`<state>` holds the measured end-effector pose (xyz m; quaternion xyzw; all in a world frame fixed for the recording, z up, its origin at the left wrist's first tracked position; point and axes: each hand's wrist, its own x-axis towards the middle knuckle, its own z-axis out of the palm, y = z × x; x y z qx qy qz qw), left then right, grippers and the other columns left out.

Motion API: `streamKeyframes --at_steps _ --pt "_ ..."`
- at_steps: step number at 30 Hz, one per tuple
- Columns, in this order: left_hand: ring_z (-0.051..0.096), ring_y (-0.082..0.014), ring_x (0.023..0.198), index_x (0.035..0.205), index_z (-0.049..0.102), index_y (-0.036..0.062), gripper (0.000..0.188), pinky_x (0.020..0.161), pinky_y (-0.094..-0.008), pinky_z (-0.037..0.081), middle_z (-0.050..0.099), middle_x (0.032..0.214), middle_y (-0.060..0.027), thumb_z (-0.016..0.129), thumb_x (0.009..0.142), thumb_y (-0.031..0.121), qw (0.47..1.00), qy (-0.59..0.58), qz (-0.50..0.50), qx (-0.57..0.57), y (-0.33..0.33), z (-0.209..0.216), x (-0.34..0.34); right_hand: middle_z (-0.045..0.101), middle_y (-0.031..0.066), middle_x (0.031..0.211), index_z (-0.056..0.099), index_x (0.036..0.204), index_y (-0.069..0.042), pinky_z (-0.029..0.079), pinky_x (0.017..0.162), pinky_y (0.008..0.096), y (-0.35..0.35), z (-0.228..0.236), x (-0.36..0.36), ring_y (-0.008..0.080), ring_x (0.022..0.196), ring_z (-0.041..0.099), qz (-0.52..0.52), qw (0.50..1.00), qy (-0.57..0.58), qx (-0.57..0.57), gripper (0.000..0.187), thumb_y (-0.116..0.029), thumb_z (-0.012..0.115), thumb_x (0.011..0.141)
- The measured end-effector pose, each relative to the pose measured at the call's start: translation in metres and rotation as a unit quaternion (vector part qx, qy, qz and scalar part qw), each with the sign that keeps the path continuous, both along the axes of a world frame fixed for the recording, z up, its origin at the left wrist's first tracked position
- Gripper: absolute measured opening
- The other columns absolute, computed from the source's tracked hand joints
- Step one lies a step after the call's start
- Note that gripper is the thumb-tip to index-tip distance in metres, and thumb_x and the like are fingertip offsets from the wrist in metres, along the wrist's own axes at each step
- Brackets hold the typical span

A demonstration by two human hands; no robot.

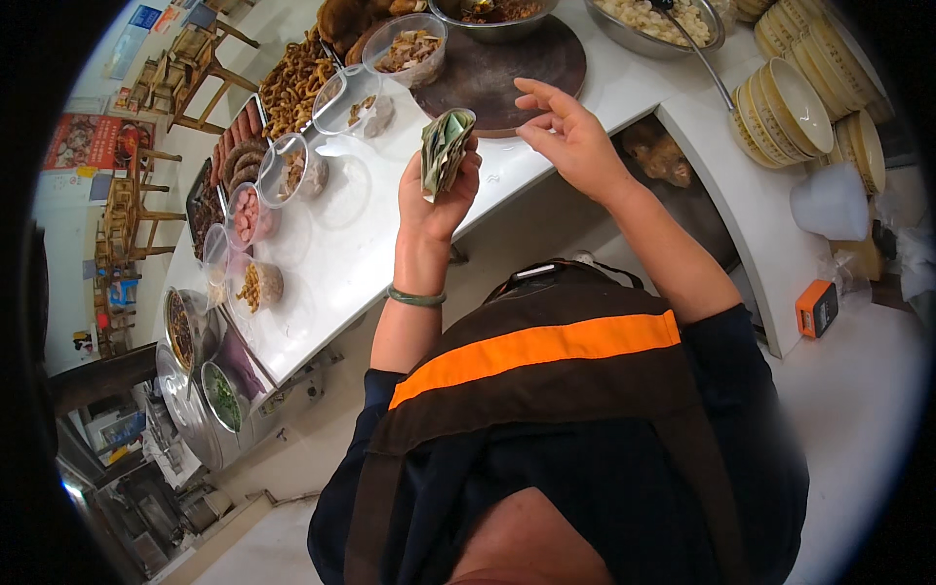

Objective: The person counts cash and places it in a plastic bag, then uses chopsticks to pick various cooked meats and vegetables from containers and place them into a clear plastic bag. The person also handles a printed receipt and a payment terminal during the process.

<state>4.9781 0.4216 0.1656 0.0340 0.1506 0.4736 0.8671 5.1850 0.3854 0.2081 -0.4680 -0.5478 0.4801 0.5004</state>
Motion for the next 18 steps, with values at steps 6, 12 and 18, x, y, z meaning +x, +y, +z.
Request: streamKeyframes --at_steps 6,12,18 --pt "0.064 -0.0212 0.085 0.107 0.06 0.0086 0.022 0.071 -0.034 0.056 0.066 0.097 -0.0082 0.048 0.094 0.023 0.999 0.022 -0.027 -0.017 -0.009 -0.006 -0.002 0.049 0.0056 0.128 0.045 0.138 -0.01 0.046 0.083 0.0257 -0.008 0.006 -0.007 0.0115 0.103 0.056 0.018 0.986 -0.131 0.099 0.053 0.0 0.056 0.087" --pt "0.062 -0.025 0.085 0.11 0.06 0.0027 0.033 0.071 -0.0325 0.055 0.063 0.102 -0.0155 0.044 0.095 0.027 0.999 0.02 -0.008 -0.025 -0.018 -0.008 -0.005 0.049 0.0064 0.129 0.047 0.136 -0.009 0.046 0.084 0.0254 0.003 0.015 -0.01 0.0119 0.104 0.056 0.048 0.974 -0.159 0.153 0.052 0.001 0.057 0.086" --pt "0.062 -0.0187 0.093 0.12 0.05 0.0055 0.027 0.084 -0.0332 0.055 0.06 0.109 -0.0108 0.054 0.093 0.004 0.968 0.209 0.074 0.115 -0.028 -0.004 -0.006 0.053 0.0076 0.125 0.037 0.141 -0.008 0.046 0.086 0.028 -0.007 -0.003 -0.016 0.0145 0.105 0.055 0.03 0.991 0.094 -0.091 0.05 -0.021 0.053 0.096"
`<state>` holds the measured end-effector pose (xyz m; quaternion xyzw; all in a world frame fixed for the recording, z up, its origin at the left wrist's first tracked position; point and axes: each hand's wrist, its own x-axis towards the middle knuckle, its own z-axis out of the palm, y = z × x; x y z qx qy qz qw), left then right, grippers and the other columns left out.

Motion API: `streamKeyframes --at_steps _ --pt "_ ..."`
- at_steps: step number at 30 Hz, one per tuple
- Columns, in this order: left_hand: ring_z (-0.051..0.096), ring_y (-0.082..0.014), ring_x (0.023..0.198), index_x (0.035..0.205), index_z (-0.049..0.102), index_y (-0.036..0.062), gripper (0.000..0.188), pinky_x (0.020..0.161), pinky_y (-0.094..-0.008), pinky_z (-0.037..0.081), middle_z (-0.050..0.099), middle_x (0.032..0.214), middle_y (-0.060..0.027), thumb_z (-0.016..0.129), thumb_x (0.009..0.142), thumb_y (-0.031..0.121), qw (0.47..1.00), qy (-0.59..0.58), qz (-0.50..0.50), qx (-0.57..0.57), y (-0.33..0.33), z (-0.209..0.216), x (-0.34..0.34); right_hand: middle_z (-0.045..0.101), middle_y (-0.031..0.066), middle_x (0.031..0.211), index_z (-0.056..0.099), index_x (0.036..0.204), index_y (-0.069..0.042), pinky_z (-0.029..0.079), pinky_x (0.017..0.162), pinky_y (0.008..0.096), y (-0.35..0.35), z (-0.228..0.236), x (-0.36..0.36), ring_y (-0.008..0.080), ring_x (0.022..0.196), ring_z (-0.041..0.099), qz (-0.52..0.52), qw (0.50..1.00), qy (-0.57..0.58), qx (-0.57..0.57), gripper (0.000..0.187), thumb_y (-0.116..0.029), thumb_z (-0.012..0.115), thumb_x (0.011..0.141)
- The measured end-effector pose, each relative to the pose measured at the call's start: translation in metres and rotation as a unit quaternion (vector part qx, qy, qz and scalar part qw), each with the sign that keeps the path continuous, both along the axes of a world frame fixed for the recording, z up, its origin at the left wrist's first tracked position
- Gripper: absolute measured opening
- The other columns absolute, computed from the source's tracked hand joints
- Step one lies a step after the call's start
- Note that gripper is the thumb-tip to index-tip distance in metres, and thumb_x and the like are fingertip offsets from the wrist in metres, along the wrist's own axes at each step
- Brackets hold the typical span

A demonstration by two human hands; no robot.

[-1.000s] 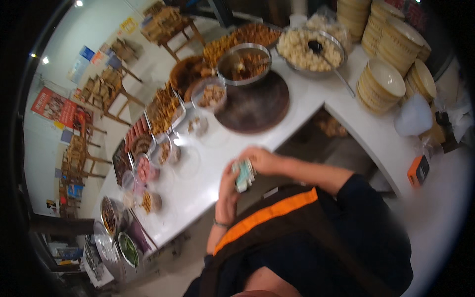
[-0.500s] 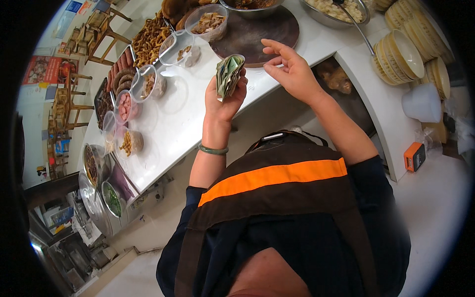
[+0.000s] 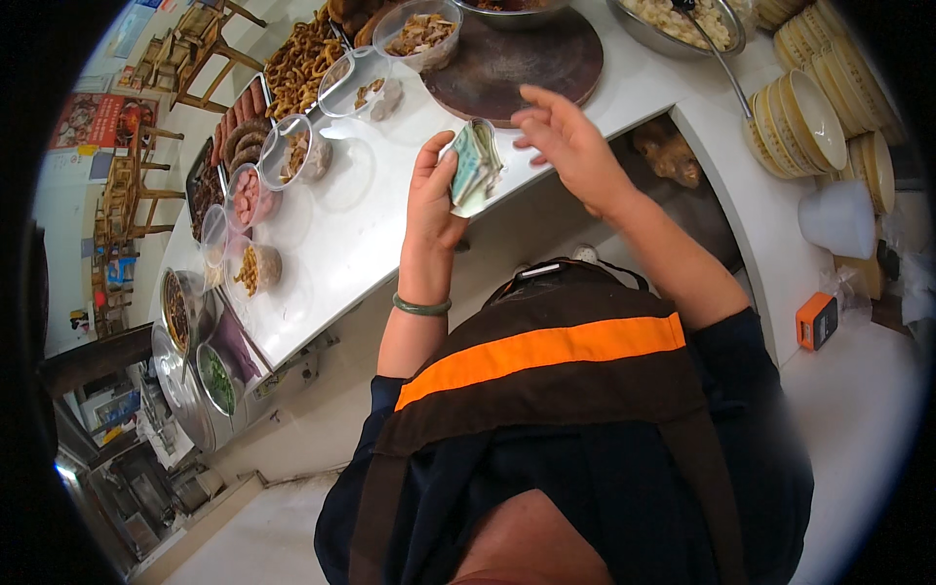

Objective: The person counts cash and places it in a plastic bag, then uses chopsticks to pick various cooked meats and vegetables from containers and place them into a clear plastic bag. The person also handles a printed receipt and a payment terminal during the process.

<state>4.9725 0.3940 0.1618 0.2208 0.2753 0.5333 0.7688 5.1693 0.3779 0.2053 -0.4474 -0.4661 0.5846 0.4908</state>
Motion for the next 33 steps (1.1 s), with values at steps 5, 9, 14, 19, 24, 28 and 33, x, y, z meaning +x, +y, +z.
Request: streamKeyframes --at_steps 5,9,14,19,24,28,33 --pt "0.053 -0.0165 0.106 0.126 0.045 0.003 0.043 0.093 -0.0308 0.047 0.05 0.117 -0.0104 0.059 0.086 -0.005 0.98 0.11 0.121 0.11 0.004 -0.011 0.017 0.056 0.0045 0.112 0.038 0.138 -0.003 0.046 0.08 0.0251 -0.016 -0.026 -0.02 0.0118 0.096 0.055 -0.014 0.981 0.133 -0.14 0.057 -0.027 0.062 0.092" --pt "0.051 -0.0164 0.105 0.134 0.038 0.0039 0.057 0.091 -0.0306 0.046 0.048 0.117 -0.0091 0.062 0.084 -0.005 0.957 0.186 0.134 0.18 0.005 -0.025 0.04 0.061 0.0031 0.105 0.053 0.121 0.001 0.046 0.08 0.024 -0.015 -0.042 -0.026 0.009 0.091 0.056 -0.076 0.988 0.084 -0.101 0.038 -0.016 0.065 0.089" --pt "0.048 -0.0175 0.107 0.137 0.037 0.0038 0.061 0.093 -0.0315 0.043 0.047 0.116 -0.0091 0.063 0.082 0.0 0.945 0.259 0.056 0.192 0.005 -0.036 0.067 0.067 0.0048 0.099 0.062 0.111 0.001 0.051 0.078 0.0274 -0.018 -0.051 0.004 0.0092 0.091 0.06 -0.174 0.981 -0.075 0.038 0.026 -0.009 0.063 0.087" --pt "0.055 -0.0171 0.101 0.117 0.049 -0.0008 0.035 0.092 -0.0321 0.045 0.056 0.112 -0.0092 0.059 0.084 -0.005 0.974 0.2 -0.056 0.09 0.004 -0.04 0.108 0.064 0.0054 0.101 0.058 0.115 0.0 0.051 0.079 0.0288 -0.044 -0.058 0.035 0.01 0.091 0.058 -0.215 0.974 -0.066 0.018 0.038 -0.017 0.069 0.082" --pt "0.054 -0.0152 0.099 0.12 0.047 0.002 0.041 0.089 -0.0294 0.046 0.054 0.11 -0.0071 0.061 0.083 -0.007 0.957 0.208 -0.127 0.16 -0.015 -0.042 0.149 0.066 0.0127 0.087 0.062 0.1 0.0 0.05 0.073 0.0332 -0.064 -0.063 0.086 0.0193 0.081 0.063 -0.306 0.925 -0.216 0.059 0.027 -0.016 0.07 0.079" --pt "0.055 -0.0147 0.098 0.122 0.047 0.0043 0.043 0.089 -0.0275 0.046 0.055 0.109 -0.0055 0.062 0.084 -0.007 0.946 0.176 -0.196 0.192 -0.024 -0.046 0.176 0.066 0.0152 0.086 0.064 0.099 0.0 0.05 0.073 0.0345 -0.099 -0.032 0.189 0.0228 0.078 0.063 -0.444 0.838 -0.3 0.104 0.026 -0.015 0.069 0.079" --pt "0.057 -0.0139 0.095 0.114 0.052 0.003 0.03 0.089 -0.027 0.047 0.058 0.1 -0.0044 0.062 0.087 -0.004 0.923 0.238 -0.264 0.144 -0.031 -0.05 0.222 0.068 0.0083 0.095 0.063 0.103 0.002 0.049 0.078 0.0309 -0.214 0.088 0.376 0.0137 0.085 0.06 -0.727 0.576 -0.335 0.166 0.026 -0.012 0.07 0.081"
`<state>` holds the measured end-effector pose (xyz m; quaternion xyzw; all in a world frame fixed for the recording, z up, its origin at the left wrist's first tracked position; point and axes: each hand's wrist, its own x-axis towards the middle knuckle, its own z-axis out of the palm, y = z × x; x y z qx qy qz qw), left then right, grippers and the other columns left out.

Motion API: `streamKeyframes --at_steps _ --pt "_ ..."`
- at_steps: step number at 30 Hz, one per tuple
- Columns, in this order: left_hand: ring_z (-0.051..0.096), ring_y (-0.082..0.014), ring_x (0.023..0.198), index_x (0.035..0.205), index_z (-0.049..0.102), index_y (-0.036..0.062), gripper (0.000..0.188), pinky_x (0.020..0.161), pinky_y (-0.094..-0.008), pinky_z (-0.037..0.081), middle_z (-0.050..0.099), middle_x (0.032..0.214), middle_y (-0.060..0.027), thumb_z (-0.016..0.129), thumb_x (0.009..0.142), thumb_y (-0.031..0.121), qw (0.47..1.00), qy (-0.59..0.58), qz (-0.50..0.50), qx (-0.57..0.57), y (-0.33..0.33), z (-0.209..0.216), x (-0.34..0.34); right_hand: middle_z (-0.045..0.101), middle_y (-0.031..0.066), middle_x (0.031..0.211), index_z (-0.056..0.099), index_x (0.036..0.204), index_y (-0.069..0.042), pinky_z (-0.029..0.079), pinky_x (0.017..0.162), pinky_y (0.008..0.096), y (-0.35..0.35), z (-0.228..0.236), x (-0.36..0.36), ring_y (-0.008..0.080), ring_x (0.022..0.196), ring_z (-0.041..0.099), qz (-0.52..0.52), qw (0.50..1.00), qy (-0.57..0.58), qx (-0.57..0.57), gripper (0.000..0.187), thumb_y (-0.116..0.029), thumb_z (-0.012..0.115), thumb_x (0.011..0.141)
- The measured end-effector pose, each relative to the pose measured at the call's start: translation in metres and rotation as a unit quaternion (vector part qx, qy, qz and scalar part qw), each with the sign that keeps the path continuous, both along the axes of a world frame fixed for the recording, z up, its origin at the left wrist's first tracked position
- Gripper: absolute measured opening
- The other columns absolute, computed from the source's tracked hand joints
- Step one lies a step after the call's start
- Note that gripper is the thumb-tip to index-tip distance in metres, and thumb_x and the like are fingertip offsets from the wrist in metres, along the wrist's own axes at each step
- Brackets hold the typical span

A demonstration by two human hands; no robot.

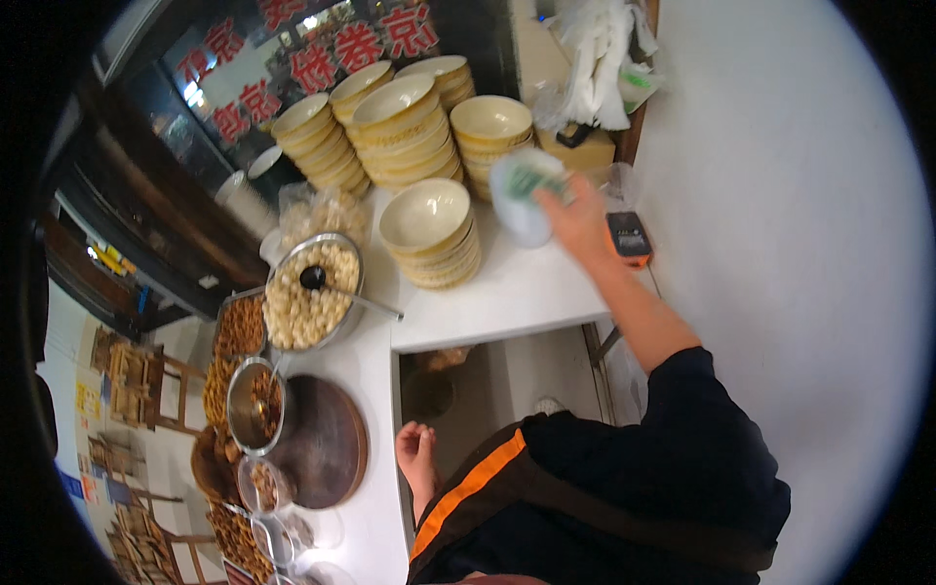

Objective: The person counts cash and places it in a plastic bag, then uses chopsticks to pick various cooked meats and vegetables from containers and place them into a clear plastic bag. The person also handles a printed receipt and a payment terminal during the process.

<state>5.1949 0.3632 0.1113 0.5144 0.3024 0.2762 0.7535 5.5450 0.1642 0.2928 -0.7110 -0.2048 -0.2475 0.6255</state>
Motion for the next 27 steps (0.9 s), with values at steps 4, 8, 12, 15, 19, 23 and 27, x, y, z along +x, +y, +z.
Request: streamKeyframes --at_steps 4,8,12,15,19,23,27 --pt "0.057 -0.0134 0.09 0.109 0.054 0.0004 0.022 0.086 -0.0272 0.048 0.059 0.096 -0.0048 0.061 0.089 -0.002 0.998 0.005 -0.056 -0.011 -0.013 0.007 0.063 0.068 0.0082 0.096 0.062 0.109 0.003 0.048 0.079 0.0288 -0.089 0.083 0.082 0.0118 0.087 0.059 -0.139 0.985 -0.1 0.036 0.03 -0.011 0.067 0.083" --pt "0.058 -0.0135 0.092 0.106 0.055 0.0004 0.018 0.084 -0.0283 0.05 0.059 0.095 -0.0048 0.06 0.089 -0.002 0.989 -0.029 -0.121 0.083 -0.018 0.041 0.146 0.067 0.0089 0.097 0.061 0.109 0.002 0.048 0.079 0.0283 -0.129 0.106 0.11 0.0112 0.088 0.059 -0.136 0.987 -0.084 0.019 0.031 -0.011 0.068 0.083" --pt "0.059 -0.0164 0.098 0.112 0.052 0.0012 0.021 0.083 -0.0333 0.053 0.059 0.103 -0.0073 0.057 0.094 0.009 0.981 -0.065 -0.157 0.091 -0.02 0.107 0.228 0.066 0.0117 0.094 0.061 0.106 0.002 0.047 0.076 0.0293 -0.099 0.066 0.098 0.0161 0.083 0.06 0.043 0.999 0.025 0.02 0.03 -0.011 0.069 0.081" --pt "0.051 -0.0296 0.117 0.138 0.033 0.0083 0.054 0.094 -0.0465 0.047 0.048 0.127 -0.0154 0.049 0.097 0.04 0.958 -0.094 -0.269 -0.022 -0.028 0.148 0.274 0.063 0.0123 0.089 0.062 0.101 0.0 0.048 0.072 0.0336 -0.067 0.044 0.086 0.025 0.08 0.061 0.135 0.973 -0.053 -0.182 0.026 -0.008 0.068 0.077" --pt "0.045 -0.0358 0.125 0.144 0.025 0.011 0.072 0.098 -0.052 0.043 0.04 0.138 -0.0177 0.04 0.094 0.061 0.919 -0.109 -0.348 -0.146 -0.046 0.16 0.304 0.063 0.0101 0.088 0.063 0.094 -0.004 0.047 0.071 0.0402 -0.028 0.038 0.075 0.0316 0.083 0.06 0.287 0.897 -0.087 -0.323 0.024 -0.008 0.069 0.071" --pt "0.051 -0.037 0.12 0.143 0.031 0.0114 0.073 0.095 -0.0512 0.046 0.046 0.135 -0.0169 0.033 0.093 0.065 0.891 -0.142 -0.325 -0.284 -0.046 0.143 0.303 0.063 0.0105 0.099 0.062 0.112 -0.008 0.047 0.078 0.0403 0.008 0.033 0.066 0.0312 0.092 0.059 0.398 0.829 -0.098 -0.381 0.045 -0.016 0.075 0.069" --pt "0.054 -0.0362 0.116 0.14 0.037 0.0108 0.08 0.094 -0.0504 0.048 0.052 0.129 -0.0188 0.019 0.091 0.071 0.891 -0.18 -0.265 -0.322 -0.028 0.127 0.276 0.048 0.0129 0.136 0.033 0.145 -0.013 0.039 0.1 0.038 0.037 0.016 0.055 0.0302 0.125 0.045 0.484 0.802 -0.036 -0.348 0.101 -0.03 0.084 0.06"
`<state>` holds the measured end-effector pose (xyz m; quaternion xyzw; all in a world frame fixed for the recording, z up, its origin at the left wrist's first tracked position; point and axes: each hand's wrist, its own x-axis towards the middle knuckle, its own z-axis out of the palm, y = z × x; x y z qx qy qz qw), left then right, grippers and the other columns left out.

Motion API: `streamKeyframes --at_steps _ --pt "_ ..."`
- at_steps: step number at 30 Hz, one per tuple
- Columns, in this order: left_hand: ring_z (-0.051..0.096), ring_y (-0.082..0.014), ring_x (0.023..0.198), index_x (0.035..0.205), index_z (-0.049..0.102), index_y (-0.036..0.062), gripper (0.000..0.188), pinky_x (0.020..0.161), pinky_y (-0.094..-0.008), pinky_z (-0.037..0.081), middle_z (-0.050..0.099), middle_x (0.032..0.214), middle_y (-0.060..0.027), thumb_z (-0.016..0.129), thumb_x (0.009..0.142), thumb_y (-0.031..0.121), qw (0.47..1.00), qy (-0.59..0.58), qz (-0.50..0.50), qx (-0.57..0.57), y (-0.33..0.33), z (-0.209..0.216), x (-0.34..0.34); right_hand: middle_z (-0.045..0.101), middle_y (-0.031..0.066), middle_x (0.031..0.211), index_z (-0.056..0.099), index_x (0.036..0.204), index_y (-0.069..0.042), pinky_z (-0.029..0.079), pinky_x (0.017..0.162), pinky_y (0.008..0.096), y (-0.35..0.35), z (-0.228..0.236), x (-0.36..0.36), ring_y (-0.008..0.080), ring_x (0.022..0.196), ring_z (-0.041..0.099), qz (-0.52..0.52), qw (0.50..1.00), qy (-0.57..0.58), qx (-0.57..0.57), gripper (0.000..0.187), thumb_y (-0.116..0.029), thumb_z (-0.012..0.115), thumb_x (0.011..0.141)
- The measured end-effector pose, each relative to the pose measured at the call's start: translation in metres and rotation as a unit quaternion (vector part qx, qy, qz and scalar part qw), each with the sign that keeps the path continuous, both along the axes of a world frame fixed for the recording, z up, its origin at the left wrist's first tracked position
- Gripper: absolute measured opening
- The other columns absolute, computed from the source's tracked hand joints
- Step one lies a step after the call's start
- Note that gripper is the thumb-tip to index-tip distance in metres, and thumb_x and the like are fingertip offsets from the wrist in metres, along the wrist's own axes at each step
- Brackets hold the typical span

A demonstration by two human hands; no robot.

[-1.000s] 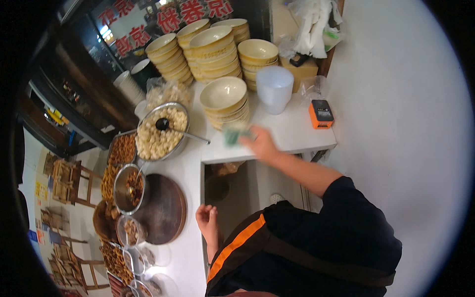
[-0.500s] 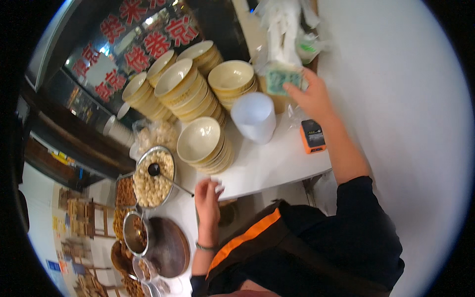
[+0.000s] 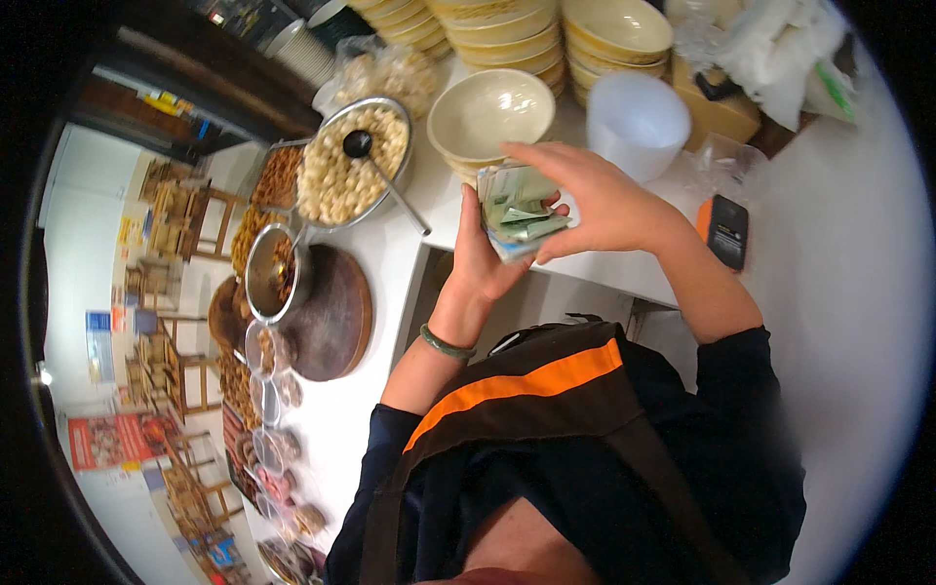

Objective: The person counts cash and places it in a plastic bag, then uses chopsticks to pick various cooked meats and vegetables from containers and place them into a clear plastic bag. The person also handles a printed receipt and a payment terminal during the process.

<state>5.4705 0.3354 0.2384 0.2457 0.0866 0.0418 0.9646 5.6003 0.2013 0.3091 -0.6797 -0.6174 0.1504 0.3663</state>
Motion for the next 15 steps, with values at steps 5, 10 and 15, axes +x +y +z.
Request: streamKeyframes --at_steps 5,10,15 --pt "0.059 -0.0352 0.108 0.141 0.036 0.0078 0.087 0.092 -0.0501 0.049 0.054 0.125 -0.0187 0.017 0.088 0.074 0.996 -0.016 0.021 -0.085 0.027 -0.012 -0.047 0.043 0.0101 0.142 0.023 0.15 -0.011 0.03 0.106 0.0395 0.038 -0.032 -0.012 0.0217 0.131 0.04 0.066 0.958 0.268 0.079 0.1 -0.041 0.078 0.072" --pt "0.06 -0.0368 0.106 0.142 0.035 0.0077 0.096 0.083 -0.0509 0.054 0.055 0.125 -0.0215 0.019 0.082 0.081 0.996 -0.033 0.051 -0.072 0.044 -0.024 -0.094 0.047 0.0099 0.137 0.032 0.145 -0.009 0.031 0.106 0.0363 0.077 -0.055 -0.042 0.0222 0.126 0.044 0.064 0.929 0.36 0.067 0.075 -0.023 0.071 0.082" --pt "0.059 -0.0381 0.109 0.143 0.033 0.0078 0.105 0.084 -0.0539 0.054 0.052 0.129 -0.0214 0.024 0.074 0.087 0.993 -0.036 0.078 -0.079 0.055 -0.038 -0.134 0.052 0.0104 0.128 0.051 0.13 -0.004 0.038 0.101 0.0362 0.108 -0.057 -0.091 0.0234 0.119 0.049 0.027 0.983 0.17 0.068 0.052 -0.006 0.066 0.081"
